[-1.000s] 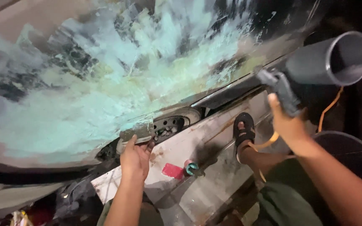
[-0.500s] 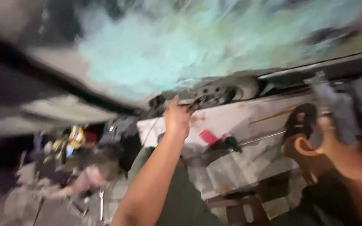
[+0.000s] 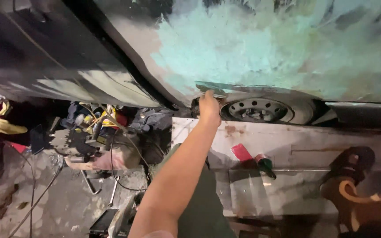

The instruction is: The person applies a light-colored body filler to a car's wheel arch using a metal scraper and a red plastic spreader. They then use a sanding block to smooth the applied filler on the vehicle's surface.

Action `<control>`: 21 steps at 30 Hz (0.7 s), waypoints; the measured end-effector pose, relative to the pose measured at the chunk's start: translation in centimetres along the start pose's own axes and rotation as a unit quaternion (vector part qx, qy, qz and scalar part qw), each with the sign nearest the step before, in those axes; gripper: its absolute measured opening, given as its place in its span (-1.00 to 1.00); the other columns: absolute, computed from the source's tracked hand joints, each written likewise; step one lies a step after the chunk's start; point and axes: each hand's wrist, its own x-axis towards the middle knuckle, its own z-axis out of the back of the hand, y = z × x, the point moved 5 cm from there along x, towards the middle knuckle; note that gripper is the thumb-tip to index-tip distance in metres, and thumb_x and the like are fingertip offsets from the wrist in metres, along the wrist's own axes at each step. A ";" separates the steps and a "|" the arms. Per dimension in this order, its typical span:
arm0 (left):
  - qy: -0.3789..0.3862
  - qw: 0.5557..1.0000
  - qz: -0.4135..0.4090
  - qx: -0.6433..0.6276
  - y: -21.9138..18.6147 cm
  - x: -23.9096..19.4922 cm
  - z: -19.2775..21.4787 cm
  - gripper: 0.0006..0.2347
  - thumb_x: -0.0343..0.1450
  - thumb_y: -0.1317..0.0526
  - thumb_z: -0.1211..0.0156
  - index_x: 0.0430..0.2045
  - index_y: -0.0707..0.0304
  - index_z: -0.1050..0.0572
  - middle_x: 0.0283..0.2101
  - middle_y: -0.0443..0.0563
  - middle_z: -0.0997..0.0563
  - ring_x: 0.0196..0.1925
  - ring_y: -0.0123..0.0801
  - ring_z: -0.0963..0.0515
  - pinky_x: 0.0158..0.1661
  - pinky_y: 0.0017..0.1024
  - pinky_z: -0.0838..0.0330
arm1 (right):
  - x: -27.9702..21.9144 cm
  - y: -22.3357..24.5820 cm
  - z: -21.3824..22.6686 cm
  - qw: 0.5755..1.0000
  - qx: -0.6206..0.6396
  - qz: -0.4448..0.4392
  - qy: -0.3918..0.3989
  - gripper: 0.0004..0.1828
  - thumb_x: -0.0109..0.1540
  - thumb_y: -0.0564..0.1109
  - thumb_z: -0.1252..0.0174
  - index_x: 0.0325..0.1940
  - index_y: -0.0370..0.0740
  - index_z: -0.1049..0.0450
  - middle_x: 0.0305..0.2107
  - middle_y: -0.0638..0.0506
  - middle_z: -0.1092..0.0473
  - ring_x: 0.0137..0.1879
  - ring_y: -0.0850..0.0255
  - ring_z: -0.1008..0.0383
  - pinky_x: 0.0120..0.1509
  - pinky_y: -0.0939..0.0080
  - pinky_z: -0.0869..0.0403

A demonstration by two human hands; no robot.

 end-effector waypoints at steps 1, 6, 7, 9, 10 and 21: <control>0.003 1.000 -0.002 0.000 -0.5 -0.2 -0.2 -0.46 0.49 0.08 0.22 0.42 0.24 -0.18 0.38 0.16 -0.35 0.34 0.01 -0.37 0.20 -0.14 -0.26 | -0.1 -0.5 -1.0 1.000 -0.001 0.000 -0.003 -0.49 0.83 -0.12 0.46 0.27 -0.64 -0.32 0.07 -0.44 -0.25 0.17 -0.27 -0.28 0.47 -0.16 -0.23; 0.063 0.986 -0.135 0.068 0.0 -0.9 -1.6 -0.57 0.56 0.16 0.27 0.36 0.21 -0.24 -0.17 0.06 -0.51 -0.46 -0.34 -0.26 -0.32 -0.15 -0.16 | 0.1 10.9 4.0 0.993 0.012 0.024 -0.116 -0.64 0.72 -0.31 -0.09 0.48 -0.76 -0.44 0.26 -0.59 -0.41 0.37 -0.35 -0.41 0.55 -0.22 -0.30; 0.064 0.986 -0.137 0.064 0.4 0.2 -1.9 -0.57 0.56 0.16 0.27 0.36 0.21 -0.24 -0.17 0.06 -0.51 -0.46 -0.34 -0.26 -0.32 -0.15 -0.16 | 0.0 9.3 3.1 0.993 0.011 0.028 -0.117 -0.64 0.72 -0.31 -0.09 0.48 -0.76 -0.44 0.26 -0.59 -0.41 0.37 -0.35 -0.41 0.55 -0.22 -0.30; 0.083 0.941 -0.260 0.200 0.9 1.7 -2.3 -0.71 0.54 0.19 0.26 0.11 0.22 -0.29 -0.71 -0.08 -0.12 -0.68 -0.43 0.03 -0.58 -0.32 0.09 | -1.4 5.2 1.0 0.993 -0.012 -0.084 -0.084 -0.49 0.72 -0.03 -0.08 0.43 -0.68 -0.47 0.21 -0.54 -0.43 0.31 -0.29 -0.41 0.41 -0.08 -0.26; 0.086 0.941 -0.259 0.203 1.4 2.6 -2.4 -0.71 0.54 0.19 0.26 0.11 0.22 -0.29 -0.71 -0.08 -0.12 -0.68 -0.43 0.03 -0.58 -0.32 0.09 | -1.2 6.5 1.6 0.993 -0.014 -0.087 -0.084 -0.49 0.72 -0.03 -0.08 0.43 -0.68 -0.47 0.21 -0.54 -0.43 0.31 -0.29 -0.41 0.41 -0.08 -0.26; 0.142 0.755 -0.395 0.504 5.2 2.2 -5.3 -0.33 0.56 0.24 0.14 0.49 0.52 0.37 -0.72 -0.01 -0.45 -0.73 -0.34 -0.20 -0.69 -0.43 0.02 | 0.9 13.2 4.0 0.989 0.100 -0.031 -0.102 -0.53 0.63 -0.17 -0.05 0.50 -0.65 -0.32 0.34 -0.53 -0.31 0.46 -0.32 -0.27 0.57 -0.19 -0.13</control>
